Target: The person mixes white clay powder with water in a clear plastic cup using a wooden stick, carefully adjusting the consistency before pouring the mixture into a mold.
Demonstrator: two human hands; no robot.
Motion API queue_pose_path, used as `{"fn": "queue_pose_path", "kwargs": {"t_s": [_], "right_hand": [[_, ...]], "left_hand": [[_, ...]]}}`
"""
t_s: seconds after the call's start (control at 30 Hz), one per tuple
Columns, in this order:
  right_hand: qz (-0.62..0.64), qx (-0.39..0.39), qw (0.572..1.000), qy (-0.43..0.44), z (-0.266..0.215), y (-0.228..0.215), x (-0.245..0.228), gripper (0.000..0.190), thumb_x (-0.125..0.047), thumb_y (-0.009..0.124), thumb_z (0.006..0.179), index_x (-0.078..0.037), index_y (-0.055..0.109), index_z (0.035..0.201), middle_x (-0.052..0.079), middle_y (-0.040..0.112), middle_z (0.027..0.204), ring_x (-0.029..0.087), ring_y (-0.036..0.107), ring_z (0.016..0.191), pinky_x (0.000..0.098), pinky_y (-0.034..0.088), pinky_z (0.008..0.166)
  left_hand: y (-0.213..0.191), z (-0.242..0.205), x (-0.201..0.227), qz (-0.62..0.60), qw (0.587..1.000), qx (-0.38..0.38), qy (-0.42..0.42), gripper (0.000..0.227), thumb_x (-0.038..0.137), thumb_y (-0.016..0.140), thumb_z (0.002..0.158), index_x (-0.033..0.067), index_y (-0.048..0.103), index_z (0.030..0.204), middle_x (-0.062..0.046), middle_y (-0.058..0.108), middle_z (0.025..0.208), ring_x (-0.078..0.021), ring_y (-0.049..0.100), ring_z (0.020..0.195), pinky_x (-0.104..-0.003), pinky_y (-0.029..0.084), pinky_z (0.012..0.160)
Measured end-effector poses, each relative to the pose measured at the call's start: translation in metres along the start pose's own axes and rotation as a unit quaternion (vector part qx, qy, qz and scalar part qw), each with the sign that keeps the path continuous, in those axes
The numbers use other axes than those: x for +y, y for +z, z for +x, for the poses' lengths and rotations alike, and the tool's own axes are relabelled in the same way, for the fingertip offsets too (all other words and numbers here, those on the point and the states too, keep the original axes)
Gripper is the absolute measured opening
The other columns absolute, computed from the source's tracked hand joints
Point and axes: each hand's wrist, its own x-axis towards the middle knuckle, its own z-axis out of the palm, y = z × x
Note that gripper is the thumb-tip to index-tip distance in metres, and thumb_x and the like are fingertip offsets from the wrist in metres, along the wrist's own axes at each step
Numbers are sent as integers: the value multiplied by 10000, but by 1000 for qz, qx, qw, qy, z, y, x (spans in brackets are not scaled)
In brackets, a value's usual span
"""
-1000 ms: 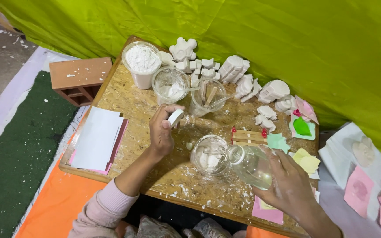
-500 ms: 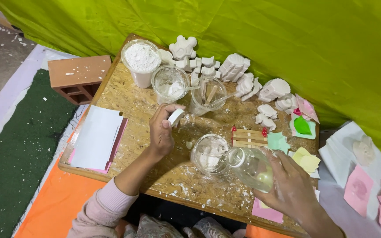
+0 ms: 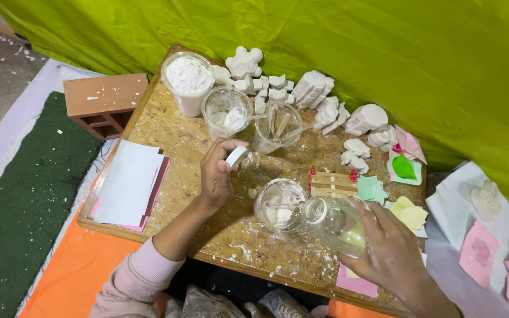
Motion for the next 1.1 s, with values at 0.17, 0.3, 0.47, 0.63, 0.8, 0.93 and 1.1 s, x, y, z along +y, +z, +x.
{"fn": "queue_pose_path", "kwargs": {"t_s": [0.17, 0.3, 0.47, 0.63, 0.8, 0.93, 1.1], "right_hand": [[11, -2, 1000, 9, 2, -5, -4, 1090, -614, 844, 578, -116, 452, 1464, 147, 576, 1263, 293, 680, 975, 417, 613, 757], [72, 30, 997, 6, 5, -17, -10, 1095, -514, 896, 524, -103, 478, 1450, 109, 604, 1213, 266, 686, 927, 384, 598, 736], [209, -2, 975, 75, 14, -31, -21, 1164, -406, 938, 472, -105, 432, 1476, 138, 672, 1152, 244, 713, 780, 359, 629, 640], [273, 111, 955, 12, 20, -35, -33, 1085, -319, 930, 486, -8, 464, 1415, 185, 682, 1254, 295, 724, 1024, 389, 577, 873], [318, 170, 933, 4, 29, -37, -40, 1087, -234, 922, 498, 26, 410, 1420, 234, 657, 1265, 335, 724, 1046, 396, 618, 859], [322, 184, 929, 24, 39, -26, -34, 1051, -275, 901, 521, 41, 418, 1399, 243, 670, 1180, 350, 738, 946, 395, 650, 730], [423, 253, 870, 36, 58, -14, -31, 1002, -99, 936, 517, 117, 425, 1352, 342, 571, 1126, 561, 584, 1139, 664, 521, 906]], "left_hand": [[8, -5, -13, -4, 999, -17, 35, 665, 578, 212, 1083, 57, 617, 1170, -55, 592, 892, -146, 536, 722, -277, 464, 632], [13, -4, -2, 8, 995, -86, 54, 627, 571, 298, 1066, 49, 629, 1169, -79, 636, 911, -158, 539, 731, -263, 453, 619], [23, 9, 48, 70, 980, -169, 81, 485, 500, 414, 1028, 96, 609, 1214, -64, 670, 985, -170, 595, 827, -292, 525, 727], [39, 27, 77, 126, 964, -196, 125, 520, 506, 505, 969, 24, 657, 1086, -93, 659, 939, -198, 594, 856, -303, 550, 736], [46, 49, 93, 196, 934, -246, 169, 583, 551, 451, 969, 28, 658, 1118, -161, 694, 1080, -271, 665, 948, -377, 615, 815], [51, 73, 105, 193, 928, -276, 159, 588, 543, 461, 952, 38, 671, 1168, -142, 681, 1084, -255, 655, 955, -365, 611, 837], [61, 97, 112, 159, 928, -311, 132, 357, 364, 675, 938, 30, 739, 1048, -243, 697, 1034, -342, 700, 925, -427, 596, 803]]}}
